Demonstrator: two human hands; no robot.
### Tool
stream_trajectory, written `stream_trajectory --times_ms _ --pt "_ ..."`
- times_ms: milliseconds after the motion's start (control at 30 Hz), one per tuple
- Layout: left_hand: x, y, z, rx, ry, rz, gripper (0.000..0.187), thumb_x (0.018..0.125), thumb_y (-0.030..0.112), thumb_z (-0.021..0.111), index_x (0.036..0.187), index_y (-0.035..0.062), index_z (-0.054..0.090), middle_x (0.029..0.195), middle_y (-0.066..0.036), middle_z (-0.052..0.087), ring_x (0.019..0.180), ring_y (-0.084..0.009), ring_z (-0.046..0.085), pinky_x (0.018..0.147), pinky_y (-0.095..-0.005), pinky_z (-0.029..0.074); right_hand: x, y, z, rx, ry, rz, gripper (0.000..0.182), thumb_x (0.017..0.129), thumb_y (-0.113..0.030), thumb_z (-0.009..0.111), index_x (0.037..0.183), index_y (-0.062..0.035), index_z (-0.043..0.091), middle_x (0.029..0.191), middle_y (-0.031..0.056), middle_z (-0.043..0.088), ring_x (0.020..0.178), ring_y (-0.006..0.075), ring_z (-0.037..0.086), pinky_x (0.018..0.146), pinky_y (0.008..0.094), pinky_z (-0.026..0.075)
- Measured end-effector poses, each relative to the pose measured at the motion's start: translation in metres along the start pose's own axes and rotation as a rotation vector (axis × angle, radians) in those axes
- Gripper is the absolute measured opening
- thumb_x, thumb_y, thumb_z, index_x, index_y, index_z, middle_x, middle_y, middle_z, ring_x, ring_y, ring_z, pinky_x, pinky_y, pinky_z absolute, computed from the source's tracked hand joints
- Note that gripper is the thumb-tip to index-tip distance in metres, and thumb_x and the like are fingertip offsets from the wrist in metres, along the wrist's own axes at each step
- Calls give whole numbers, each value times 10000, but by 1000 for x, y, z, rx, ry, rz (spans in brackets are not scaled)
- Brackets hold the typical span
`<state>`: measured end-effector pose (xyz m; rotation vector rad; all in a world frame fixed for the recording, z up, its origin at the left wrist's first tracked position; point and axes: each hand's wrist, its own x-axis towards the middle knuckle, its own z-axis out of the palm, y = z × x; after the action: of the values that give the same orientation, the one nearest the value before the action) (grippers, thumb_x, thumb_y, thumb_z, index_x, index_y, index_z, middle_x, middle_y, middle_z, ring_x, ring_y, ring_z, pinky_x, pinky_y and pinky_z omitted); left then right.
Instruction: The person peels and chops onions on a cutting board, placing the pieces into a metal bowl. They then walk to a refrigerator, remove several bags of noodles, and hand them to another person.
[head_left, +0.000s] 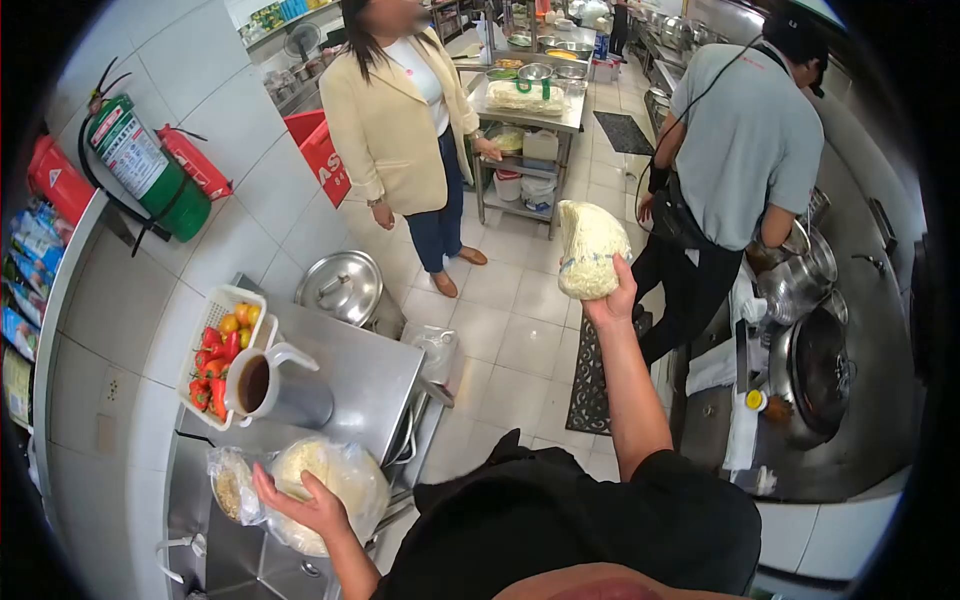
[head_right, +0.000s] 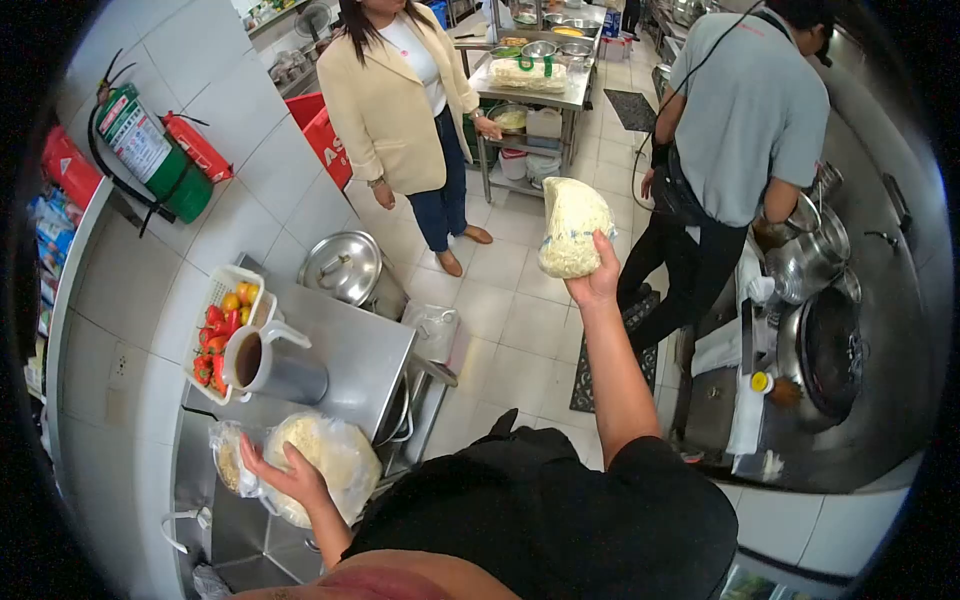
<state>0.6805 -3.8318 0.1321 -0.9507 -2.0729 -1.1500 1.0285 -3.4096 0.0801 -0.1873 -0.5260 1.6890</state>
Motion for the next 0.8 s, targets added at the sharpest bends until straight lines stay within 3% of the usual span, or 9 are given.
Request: stream_trajectory --times_ms 100,267,433,467,600,700,800 --pt "4 36 54 -147 -74 -27 662 833 -23 561 1462 -21 354 1424 -211 450 1305 -339 442 1069 -450 379 53 -12 -10 52 10 8 609 954 -293 564 1465 -24 370 1423 183 510 1256 362 548 1060 551 437" --pt "-2 81 169 -503 -393 -166 678 842 -65 539 1488 23 353 1364 -155 507 1206 -248 511 986 -367 428 174 -4 -41 14 20 27 542 972 -256 560 1446 -42 404 1382 155 551 1258 335 548 1076 519 428" --pt "9 110 306 -686 -607 -209 676 855 -69 569 1489 30 356 1293 -132 537 1102 -198 548 910 -320 468 334 15 -66 -63 61 23 508 963 -269 582 1404 -52 455 1323 149 594 1217 338 580 1029 553 456" --pt "11 111 338 -728 -624 -223 646 847 -50 578 1462 -9 385 1275 -150 558 1084 -205 560 887 -322 482 368 18 -69 -84 83 31 495 961 -270 585 1392 -55 469 1307 146 605 1206 336 588 1015 561 464" --pt "34 125 452 -733 -725 -299 640 852 -60 574 1463 1 395 1238 -126 583 1029 -179 582 826 -293 493 505 26 -110 -135 158 82 490 887 -144 686 1329 -69 489 1182 126 639 1083 313 646 900 557 542" --pt "55 140 517 -696 -803 -323 622 874 -43 580 1466 19 401 1204 -111 594 996 -166 592 812 -271 487 591 34 -153 -381 270 -104 462 897 -135 663 1328 -72 511 1184 135 649 1057 322 669 856 542 565" --pt "72 147 565 -641 -867 -319 630 877 -31 592 1472 41 399 1193 -109 596 971 -158 598 790 -279 501 678 32 -229 -429 304 -99 469 881 -111 683 1316 -53 518 1174 136 650 1028 316 676 846 537 576"
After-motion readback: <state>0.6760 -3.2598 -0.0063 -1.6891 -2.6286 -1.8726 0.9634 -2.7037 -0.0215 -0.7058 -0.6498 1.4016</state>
